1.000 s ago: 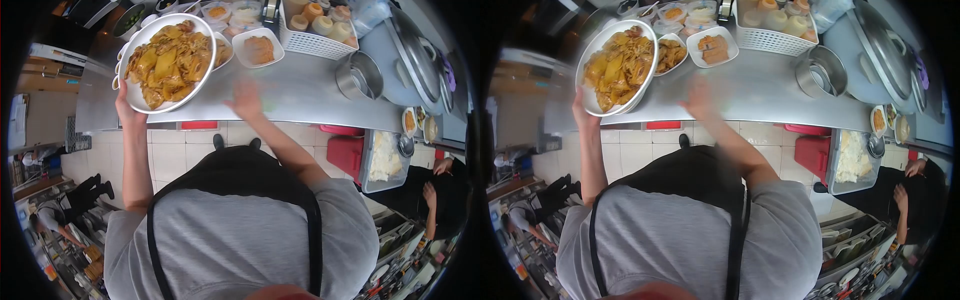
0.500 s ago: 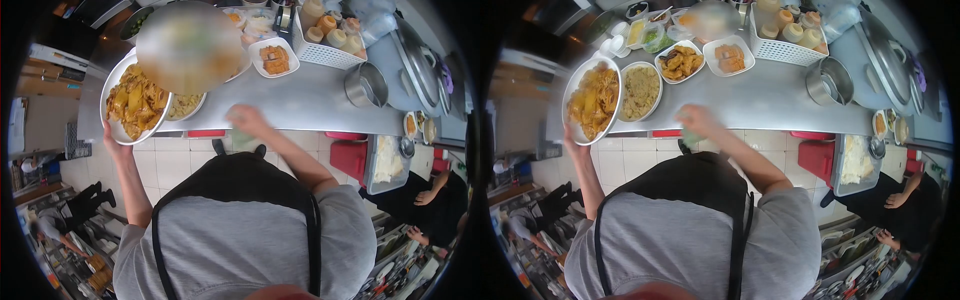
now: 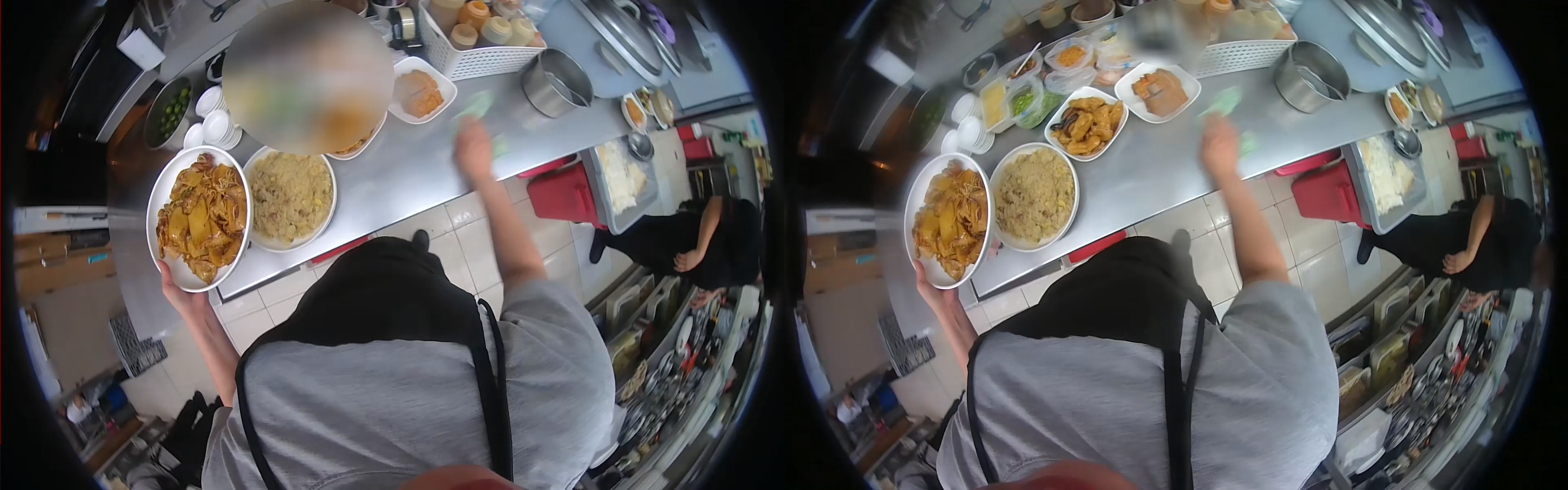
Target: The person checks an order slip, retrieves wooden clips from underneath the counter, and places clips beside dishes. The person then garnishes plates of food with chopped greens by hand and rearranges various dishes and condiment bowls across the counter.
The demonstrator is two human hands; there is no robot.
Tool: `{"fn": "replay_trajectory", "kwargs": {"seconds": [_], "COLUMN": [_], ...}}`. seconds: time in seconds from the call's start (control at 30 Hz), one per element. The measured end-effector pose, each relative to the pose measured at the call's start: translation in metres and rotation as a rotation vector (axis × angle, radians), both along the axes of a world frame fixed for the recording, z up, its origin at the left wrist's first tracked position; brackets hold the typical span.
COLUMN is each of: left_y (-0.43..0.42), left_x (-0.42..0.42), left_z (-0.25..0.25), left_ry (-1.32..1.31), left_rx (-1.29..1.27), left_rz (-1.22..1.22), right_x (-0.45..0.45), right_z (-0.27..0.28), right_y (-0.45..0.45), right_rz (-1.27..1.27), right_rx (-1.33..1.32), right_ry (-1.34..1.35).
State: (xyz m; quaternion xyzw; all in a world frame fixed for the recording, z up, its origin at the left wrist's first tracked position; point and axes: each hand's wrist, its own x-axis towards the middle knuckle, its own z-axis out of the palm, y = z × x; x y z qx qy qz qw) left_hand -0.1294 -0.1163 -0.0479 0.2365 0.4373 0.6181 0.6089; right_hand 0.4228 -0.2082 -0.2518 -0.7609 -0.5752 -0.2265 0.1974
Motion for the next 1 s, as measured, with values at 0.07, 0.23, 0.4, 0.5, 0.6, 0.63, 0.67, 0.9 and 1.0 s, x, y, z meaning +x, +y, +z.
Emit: {"fn": "replay_trajectory", "kwargs": {"seconds": [0.07,0.23,0.4,0.5,0.6,0.63,0.67,0.9,1.0], "left_y": [0.014,0.036,0.043,0.046,0.044,0.042,0.04,0.042,0.044], "left_x": [0.01,0.038,0.055,0.057,0.06,0.067,0.07,0.074,0.077], "left_z": [0.002,0.0,-0.001,-0.002,-0.001,0.002,0.003,-0.021,-0.028], "left_ry": [-0.027,0.005,-0.009,-0.031,-0.012,0.033,0.073,-0.128,-0.138], "left_rx": [-0.002,-0.039,-0.037,-0.033,-0.016,-0.055,-0.091,0.01,0.019], "left_rz": [-0.028,-0.038,-0.074,-0.105,-0.151,-0.101,-0.032,-0.074,-0.039], "right_x": [-0.089,-0.161,0.07,0.193,0.218,0.21,0.191,-0.073,-0.113], "right_z": [0.004,0.057,0.016,0.004,0.006,0.006,0.002,0.031,0.077], "right_y": [-0.017,-0.043,-0.058,-0.091,-0.095,-0.087,-0.079,-0.025,-0.002], "right_rz": [0.178,0.606,-0.152,-0.679,-0.8,-0.78,-0.675,0.3,0.542], "right_rx": [-0.213,-0.214,-0.101,-0.159,-0.138,-0.138,-0.11,-0.225,-0.276], "right_ry": [0.239,0.363,0.151,0.174,0.347,0.345,0.308,0.425,0.484]}}
